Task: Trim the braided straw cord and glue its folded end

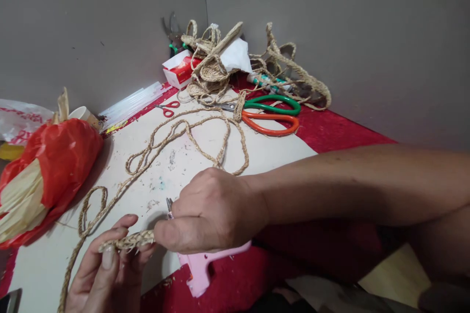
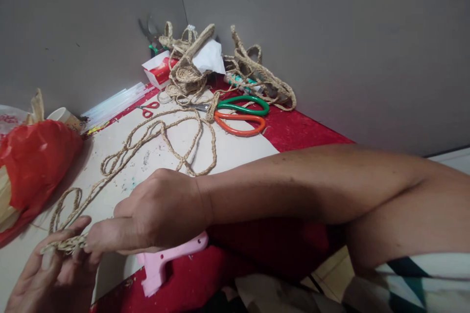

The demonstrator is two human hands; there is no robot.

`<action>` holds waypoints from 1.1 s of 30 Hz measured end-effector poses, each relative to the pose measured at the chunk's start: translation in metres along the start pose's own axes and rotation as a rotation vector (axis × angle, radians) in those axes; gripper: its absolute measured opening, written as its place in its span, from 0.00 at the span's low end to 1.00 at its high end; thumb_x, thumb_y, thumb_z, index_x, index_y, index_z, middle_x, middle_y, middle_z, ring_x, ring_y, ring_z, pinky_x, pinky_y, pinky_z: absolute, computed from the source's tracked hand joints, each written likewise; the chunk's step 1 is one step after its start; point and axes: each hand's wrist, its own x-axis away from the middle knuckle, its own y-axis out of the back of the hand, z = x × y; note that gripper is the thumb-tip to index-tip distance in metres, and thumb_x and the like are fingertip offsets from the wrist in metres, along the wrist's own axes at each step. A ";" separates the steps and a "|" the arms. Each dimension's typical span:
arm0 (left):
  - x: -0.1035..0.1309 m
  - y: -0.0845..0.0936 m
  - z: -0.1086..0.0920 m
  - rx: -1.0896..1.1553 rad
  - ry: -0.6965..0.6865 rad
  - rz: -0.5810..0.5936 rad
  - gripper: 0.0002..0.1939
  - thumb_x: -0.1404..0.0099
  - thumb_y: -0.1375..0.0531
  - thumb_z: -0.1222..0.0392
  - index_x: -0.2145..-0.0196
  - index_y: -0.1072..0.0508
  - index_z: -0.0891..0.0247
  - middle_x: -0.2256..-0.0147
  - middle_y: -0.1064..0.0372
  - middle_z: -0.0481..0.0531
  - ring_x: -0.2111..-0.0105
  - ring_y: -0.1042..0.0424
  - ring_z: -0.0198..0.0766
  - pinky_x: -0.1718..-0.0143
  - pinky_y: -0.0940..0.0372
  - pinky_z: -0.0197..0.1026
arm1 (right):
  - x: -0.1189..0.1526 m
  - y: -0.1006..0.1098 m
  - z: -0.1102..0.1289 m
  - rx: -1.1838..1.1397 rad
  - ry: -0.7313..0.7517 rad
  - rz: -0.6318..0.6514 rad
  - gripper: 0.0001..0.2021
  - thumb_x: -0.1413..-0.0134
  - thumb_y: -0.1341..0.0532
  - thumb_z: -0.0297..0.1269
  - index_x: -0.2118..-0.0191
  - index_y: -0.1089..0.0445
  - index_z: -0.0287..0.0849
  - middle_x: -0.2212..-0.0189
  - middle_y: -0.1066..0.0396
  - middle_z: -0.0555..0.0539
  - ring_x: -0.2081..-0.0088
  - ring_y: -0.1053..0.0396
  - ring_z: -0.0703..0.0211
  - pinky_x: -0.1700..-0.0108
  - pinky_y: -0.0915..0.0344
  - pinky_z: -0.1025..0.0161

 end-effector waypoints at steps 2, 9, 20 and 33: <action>0.000 0.001 0.000 0.004 0.010 0.016 0.12 0.55 0.27 0.52 0.73 0.22 0.57 0.57 0.23 0.49 0.72 0.23 0.37 0.69 0.26 0.35 | 0.000 0.000 0.001 0.010 0.000 0.006 0.08 0.41 0.45 0.32 0.60 0.30 0.39 0.81 0.40 0.58 0.79 0.40 0.68 0.78 0.51 0.65; -0.004 0.011 0.005 0.023 0.066 0.105 0.14 0.54 0.30 0.48 0.68 0.20 0.54 0.57 0.23 0.52 0.68 0.22 0.46 0.66 0.25 0.44 | -0.002 0.000 0.002 -0.089 -0.076 0.002 0.08 0.40 0.45 0.35 0.64 0.30 0.39 0.80 0.33 0.57 0.78 0.35 0.70 0.77 0.47 0.68; 0.018 -0.019 -0.002 -0.017 0.084 0.097 0.20 0.64 0.24 0.55 0.70 0.21 0.57 0.83 0.31 0.46 0.75 0.25 0.38 0.70 0.29 0.35 | -0.006 -0.007 0.016 -0.510 -0.437 -0.096 0.05 0.49 0.40 0.35 0.66 0.31 0.41 0.78 0.28 0.57 0.78 0.33 0.73 0.75 0.41 0.75; 0.005 -0.004 0.001 -0.068 0.004 0.217 0.16 0.57 0.26 0.62 0.71 0.26 0.58 0.79 0.27 0.46 0.80 0.28 0.32 0.76 0.31 0.31 | -0.002 -0.008 0.012 -0.512 -0.401 0.050 0.08 0.45 0.42 0.39 0.65 0.30 0.41 0.79 0.29 0.56 0.77 0.32 0.71 0.74 0.42 0.72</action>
